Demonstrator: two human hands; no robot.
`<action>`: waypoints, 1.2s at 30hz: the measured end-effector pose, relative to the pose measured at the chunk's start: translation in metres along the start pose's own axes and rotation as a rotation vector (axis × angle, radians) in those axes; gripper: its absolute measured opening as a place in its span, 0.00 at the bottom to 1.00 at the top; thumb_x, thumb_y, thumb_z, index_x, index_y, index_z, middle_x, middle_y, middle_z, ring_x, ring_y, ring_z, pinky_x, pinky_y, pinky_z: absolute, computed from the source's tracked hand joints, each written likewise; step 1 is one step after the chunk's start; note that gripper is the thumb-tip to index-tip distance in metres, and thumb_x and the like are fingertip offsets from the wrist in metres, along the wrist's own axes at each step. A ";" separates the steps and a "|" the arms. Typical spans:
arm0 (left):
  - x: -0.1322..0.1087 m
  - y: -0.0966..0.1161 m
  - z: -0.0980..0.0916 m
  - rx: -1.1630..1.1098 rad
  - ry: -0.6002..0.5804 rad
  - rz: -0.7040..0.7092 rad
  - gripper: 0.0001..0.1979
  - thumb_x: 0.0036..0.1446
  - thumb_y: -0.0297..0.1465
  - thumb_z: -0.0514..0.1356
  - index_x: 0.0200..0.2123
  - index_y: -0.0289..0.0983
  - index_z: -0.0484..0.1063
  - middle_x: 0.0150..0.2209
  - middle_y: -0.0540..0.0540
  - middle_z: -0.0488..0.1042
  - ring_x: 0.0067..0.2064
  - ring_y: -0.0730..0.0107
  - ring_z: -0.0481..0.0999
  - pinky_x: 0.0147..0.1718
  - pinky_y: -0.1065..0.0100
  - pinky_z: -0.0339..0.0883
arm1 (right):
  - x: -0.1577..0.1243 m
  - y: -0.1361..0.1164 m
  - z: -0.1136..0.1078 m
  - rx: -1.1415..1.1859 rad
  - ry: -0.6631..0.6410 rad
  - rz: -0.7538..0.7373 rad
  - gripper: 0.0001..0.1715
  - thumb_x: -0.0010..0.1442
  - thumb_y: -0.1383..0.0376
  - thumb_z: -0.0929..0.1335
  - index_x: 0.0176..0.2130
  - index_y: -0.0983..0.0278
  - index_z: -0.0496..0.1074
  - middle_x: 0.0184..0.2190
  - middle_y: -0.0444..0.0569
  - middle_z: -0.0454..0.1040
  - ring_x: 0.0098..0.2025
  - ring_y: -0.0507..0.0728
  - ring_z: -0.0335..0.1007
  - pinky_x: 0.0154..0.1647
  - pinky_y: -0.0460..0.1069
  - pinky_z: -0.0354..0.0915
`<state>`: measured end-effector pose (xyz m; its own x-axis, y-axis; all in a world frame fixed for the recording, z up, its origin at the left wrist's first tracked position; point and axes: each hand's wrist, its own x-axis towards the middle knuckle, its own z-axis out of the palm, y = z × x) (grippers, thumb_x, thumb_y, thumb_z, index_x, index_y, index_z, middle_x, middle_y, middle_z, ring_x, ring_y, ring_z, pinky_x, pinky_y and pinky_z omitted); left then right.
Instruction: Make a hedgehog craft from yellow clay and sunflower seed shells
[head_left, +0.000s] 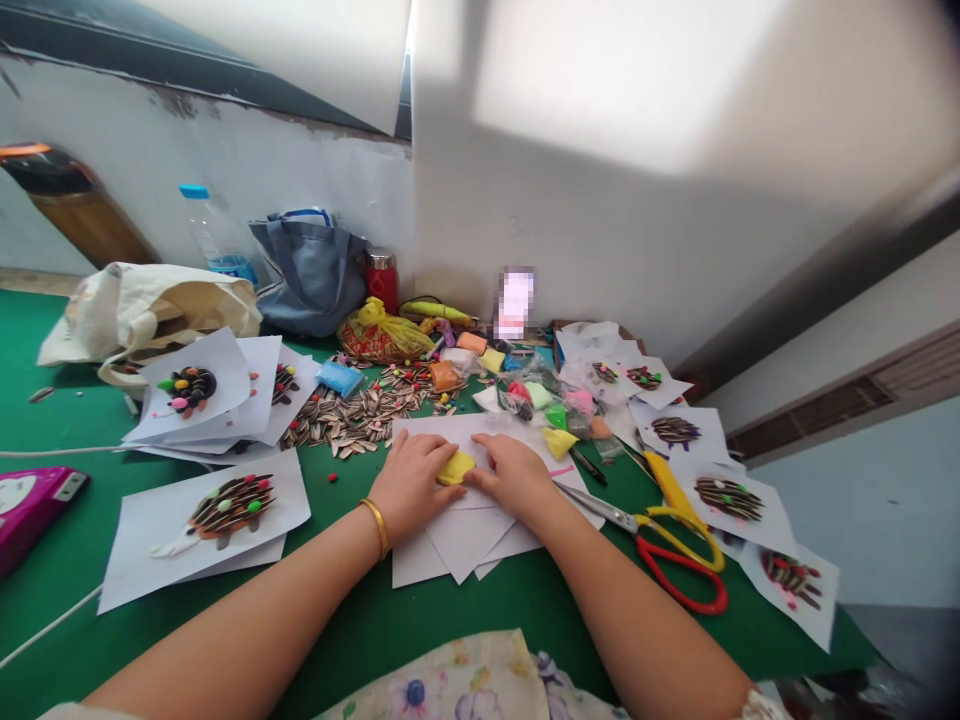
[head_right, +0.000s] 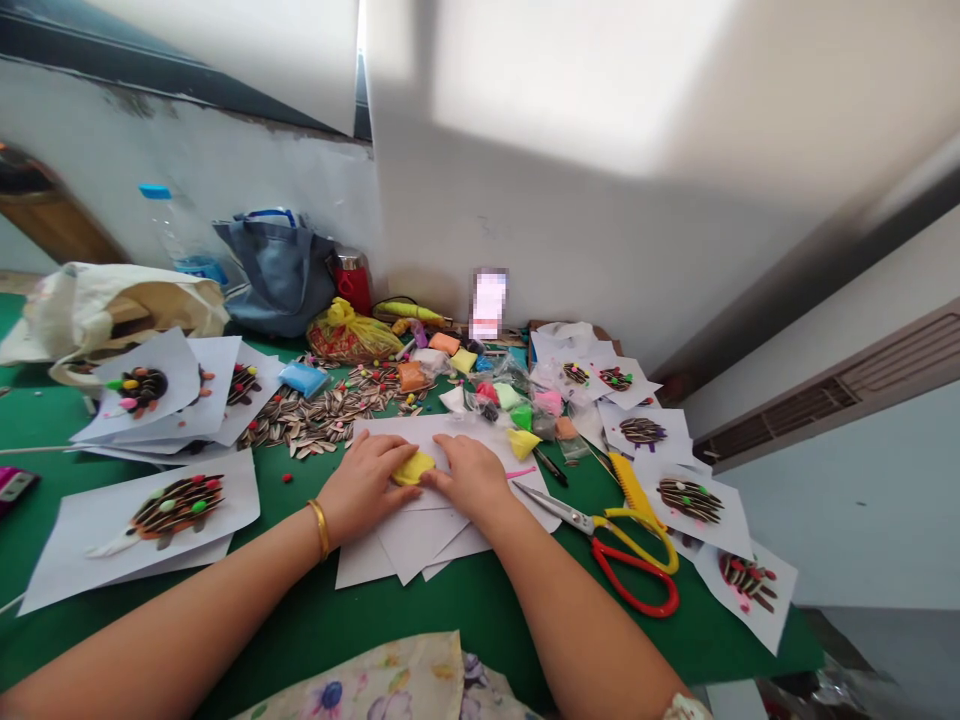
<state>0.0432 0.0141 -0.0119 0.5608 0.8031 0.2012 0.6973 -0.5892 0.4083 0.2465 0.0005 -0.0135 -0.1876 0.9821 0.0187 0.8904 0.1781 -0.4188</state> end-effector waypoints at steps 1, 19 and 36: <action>0.000 0.000 0.000 -0.002 0.005 -0.001 0.24 0.52 0.40 0.66 0.51 0.41 0.71 0.50 0.41 0.72 0.54 0.52 0.69 0.62 0.42 0.44 | 0.000 -0.001 0.000 -0.016 0.006 0.001 0.32 0.57 0.53 0.71 0.58 0.60 0.67 0.40 0.49 0.74 0.40 0.57 0.68 0.40 0.49 0.59; 0.002 -0.007 -0.004 -0.068 -0.015 -0.007 0.20 0.56 0.38 0.63 0.52 0.40 0.71 0.49 0.42 0.75 0.53 0.55 0.71 0.62 0.44 0.47 | -0.002 -0.007 -0.003 -0.025 -0.027 0.001 0.32 0.61 0.49 0.67 0.60 0.60 0.65 0.41 0.49 0.74 0.43 0.58 0.69 0.42 0.49 0.60; 0.000 -0.009 -0.008 -0.075 -0.095 -0.014 0.34 0.48 0.39 0.69 0.58 0.41 0.66 0.55 0.40 0.71 0.58 0.51 0.68 0.64 0.37 0.36 | -0.003 -0.020 0.005 -0.099 0.036 0.016 0.41 0.55 0.45 0.70 0.61 0.61 0.63 0.47 0.54 0.72 0.50 0.63 0.67 0.48 0.53 0.60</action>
<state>0.0331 0.0197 -0.0083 0.5932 0.7973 0.1113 0.6722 -0.5666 0.4766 0.2273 -0.0066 -0.0096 -0.1600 0.9860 0.0461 0.9302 0.1663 -0.3273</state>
